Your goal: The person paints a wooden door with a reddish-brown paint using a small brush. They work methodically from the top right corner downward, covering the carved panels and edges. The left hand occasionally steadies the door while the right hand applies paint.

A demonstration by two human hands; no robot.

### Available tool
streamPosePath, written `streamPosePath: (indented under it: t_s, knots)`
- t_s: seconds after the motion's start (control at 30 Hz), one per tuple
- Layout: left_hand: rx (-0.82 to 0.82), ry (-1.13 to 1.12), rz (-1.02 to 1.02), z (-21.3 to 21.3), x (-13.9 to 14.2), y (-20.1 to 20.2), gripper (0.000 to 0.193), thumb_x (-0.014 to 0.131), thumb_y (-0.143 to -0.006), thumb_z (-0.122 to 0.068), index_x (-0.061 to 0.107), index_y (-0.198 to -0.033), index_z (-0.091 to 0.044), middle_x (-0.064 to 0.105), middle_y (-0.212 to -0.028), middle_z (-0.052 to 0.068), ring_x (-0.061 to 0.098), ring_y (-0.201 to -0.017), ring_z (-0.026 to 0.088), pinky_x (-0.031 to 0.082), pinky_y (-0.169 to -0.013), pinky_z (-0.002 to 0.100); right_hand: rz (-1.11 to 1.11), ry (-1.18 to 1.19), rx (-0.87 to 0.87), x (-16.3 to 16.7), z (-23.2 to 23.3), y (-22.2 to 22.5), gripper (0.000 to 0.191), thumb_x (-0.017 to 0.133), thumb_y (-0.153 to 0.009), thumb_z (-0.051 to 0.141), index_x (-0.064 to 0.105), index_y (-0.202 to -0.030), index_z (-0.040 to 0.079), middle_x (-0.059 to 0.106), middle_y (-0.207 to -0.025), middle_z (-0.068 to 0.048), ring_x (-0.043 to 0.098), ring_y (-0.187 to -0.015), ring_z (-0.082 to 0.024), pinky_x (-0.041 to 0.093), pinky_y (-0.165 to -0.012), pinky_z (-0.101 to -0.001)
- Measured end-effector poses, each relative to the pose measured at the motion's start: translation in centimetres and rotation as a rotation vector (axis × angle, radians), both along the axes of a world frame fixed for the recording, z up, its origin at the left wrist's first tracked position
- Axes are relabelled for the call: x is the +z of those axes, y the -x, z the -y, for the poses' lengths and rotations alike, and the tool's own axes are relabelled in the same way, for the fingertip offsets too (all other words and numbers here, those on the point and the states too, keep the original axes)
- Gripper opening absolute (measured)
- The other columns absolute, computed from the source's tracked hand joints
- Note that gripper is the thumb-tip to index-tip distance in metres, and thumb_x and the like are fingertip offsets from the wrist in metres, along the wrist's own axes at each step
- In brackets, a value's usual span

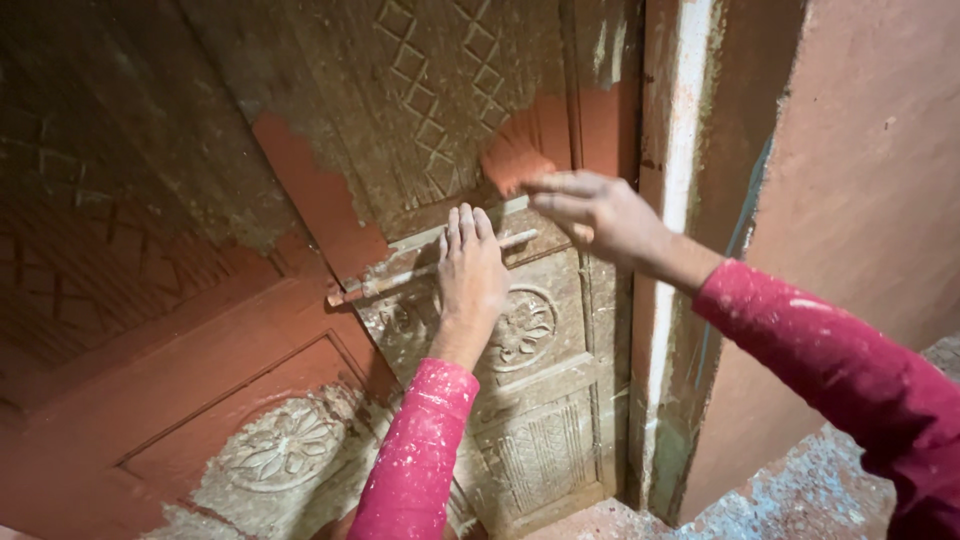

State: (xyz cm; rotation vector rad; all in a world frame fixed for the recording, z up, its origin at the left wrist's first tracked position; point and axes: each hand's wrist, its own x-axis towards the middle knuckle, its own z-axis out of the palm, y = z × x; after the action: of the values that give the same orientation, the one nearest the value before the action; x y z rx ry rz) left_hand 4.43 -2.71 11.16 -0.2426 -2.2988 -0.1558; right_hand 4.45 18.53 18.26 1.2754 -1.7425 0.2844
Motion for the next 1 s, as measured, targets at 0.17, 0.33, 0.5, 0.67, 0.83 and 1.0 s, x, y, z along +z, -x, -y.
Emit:
streamPosePath:
  t_s: [0.17, 0.33, 0.5, 0.67, 0.83, 1.0]
  knots:
    - [0.003, 0.004, -0.010, 0.4, 0.0, 0.0, 0.058, 0.056, -0.091, -0.007, 0.044, -0.145, 0.012, 0.043, -0.154, 0.029, 0.036, -0.148, 0.041, 0.029, -0.121, 0.050, 0.128, -0.070, -0.003, -1.8, -0.4, 0.0, 0.028, 0.073, -0.093, 0.010, 0.072, -0.120, 0.010, 0.070, -0.133, -0.011, 0.072, -0.111, -0.027, 0.064, -0.089, -0.0413]
    - [0.017, 0.041, 0.023, 0.1, 0.4, -0.2, 0.067, 0.060, -0.081, -0.005, 0.044, -0.143, 0.014, 0.043, -0.153, 0.030, 0.035, -0.146, 0.040, 0.029, -0.120, 0.049, 0.045, -0.003, -0.018, 1.4, -0.1, 1.3, 0.026, 0.074, -0.097, 0.011, 0.072, -0.124, 0.013, 0.070, -0.135, -0.009, 0.073, -0.113, -0.027, 0.065, -0.090, -0.0402]
    - [0.013, 0.040, 0.077, 0.5, 0.4, -0.7, 0.049, 0.059, -0.085, -0.008, 0.052, -0.130, 0.011, 0.042, -0.154, 0.030, 0.035, -0.148, 0.041, 0.029, -0.122, 0.049, -0.086, 0.086, -0.030, 2.9, 0.3, 0.9, 0.032, 0.074, -0.092, 0.009, 0.071, -0.124, 0.009, 0.068, -0.139, -0.012, 0.071, -0.119, -0.030, 0.063, -0.094, -0.0410]
    - [-0.028, -0.027, -0.040, 1.3, -0.1, -0.7, 0.057, 0.055, -0.088, -0.006, 0.047, -0.142, 0.012, 0.046, -0.151, 0.029, 0.039, -0.145, 0.042, 0.031, -0.119, 0.051, 0.038, -0.005, 0.005, 0.4, 1.4, -0.3, 0.033, 0.073, -0.091, 0.010, 0.072, -0.124, 0.010, 0.068, -0.138, -0.010, 0.071, -0.117, -0.028, 0.061, -0.097, -0.0409]
    - [-0.021, -0.014, -0.040, 1.7, -0.1, -0.7, 0.058, 0.055, -0.088, -0.006, 0.046, -0.142, 0.012, 0.046, -0.152, 0.029, 0.039, -0.145, 0.042, 0.030, -0.119, 0.051, 0.164, -0.046, 0.002, -1.5, 0.6, -1.0, 0.034, 0.071, -0.087, 0.009, 0.073, -0.121, 0.008, 0.071, -0.131, -0.013, 0.073, -0.108, -0.029, 0.063, -0.088, -0.0389]
    - [-0.028, 0.019, -0.019, 1.1, 0.2, -0.8, 0.059, 0.058, -0.084, -0.004, 0.049, -0.140, 0.014, 0.045, -0.151, 0.030, 0.038, -0.145, 0.042, 0.030, -0.120, 0.051, 0.168, 0.000, -0.015, 0.9, 1.2, 0.1, 0.023, 0.074, -0.097, 0.012, 0.075, -0.119, 0.009, 0.073, -0.127, -0.013, 0.075, -0.104, -0.027, 0.063, -0.085, -0.0373]
